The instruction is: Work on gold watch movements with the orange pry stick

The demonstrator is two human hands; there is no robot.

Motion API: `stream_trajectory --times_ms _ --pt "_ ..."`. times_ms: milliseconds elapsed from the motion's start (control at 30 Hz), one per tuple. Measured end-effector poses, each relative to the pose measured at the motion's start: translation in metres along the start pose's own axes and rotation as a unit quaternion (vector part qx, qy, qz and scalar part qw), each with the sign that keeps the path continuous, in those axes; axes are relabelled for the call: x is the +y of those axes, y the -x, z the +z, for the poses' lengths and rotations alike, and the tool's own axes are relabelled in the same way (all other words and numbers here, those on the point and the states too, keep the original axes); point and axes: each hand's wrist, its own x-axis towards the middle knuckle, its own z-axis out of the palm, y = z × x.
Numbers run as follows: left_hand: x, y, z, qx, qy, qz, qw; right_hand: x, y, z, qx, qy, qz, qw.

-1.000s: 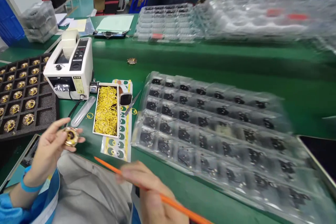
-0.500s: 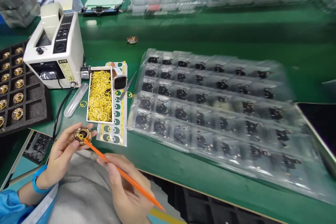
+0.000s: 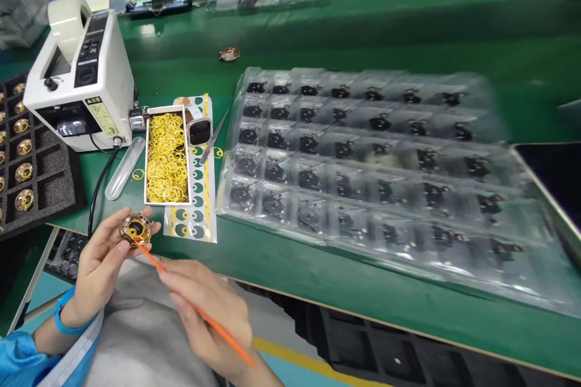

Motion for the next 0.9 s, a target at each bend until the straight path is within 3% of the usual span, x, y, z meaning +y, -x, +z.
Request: stream_trajectory --times_ms 133,200,300,367,467,533,600,667,800,900 --pt "0.004 -0.001 -0.001 0.003 0.024 -0.053 0.998 0.007 0.0 -0.012 -0.114 0.121 -0.167 0.972" --pt "0.004 -0.002 -0.001 0.001 0.027 -0.069 0.997 0.007 -0.001 -0.015 -0.134 0.133 -0.198 0.962" --pt "0.003 -0.003 0.0 0.001 0.02 -0.07 0.997 0.005 -0.003 -0.014 -0.088 0.112 -0.142 0.98" --pt "0.002 -0.003 0.001 -0.006 0.017 -0.059 0.998 0.003 -0.005 -0.008 -0.004 0.065 -0.07 0.995" --pt "0.001 -0.002 0.004 -0.01 0.014 -0.037 0.999 0.002 -0.007 0.006 0.105 0.005 0.01 0.994" --pt "0.0 -0.001 0.006 -0.007 0.012 -0.032 0.999 0.002 -0.008 0.013 0.124 0.007 0.027 0.992" --pt "-0.001 -0.001 0.007 -0.003 0.013 -0.033 0.999 0.002 -0.008 0.018 0.104 0.035 0.011 0.994" --pt "-0.003 -0.002 0.008 0.002 0.013 -0.036 0.999 0.004 -0.007 0.019 0.054 0.091 -0.051 0.993" --pt "-0.004 -0.006 0.005 0.019 0.008 -0.055 0.998 0.01 -0.005 0.015 -0.036 0.193 -0.184 0.963" --pt "-0.002 -0.01 0.002 0.019 0.035 -0.102 0.994 0.011 -0.006 0.007 -0.053 0.177 -0.17 0.968"
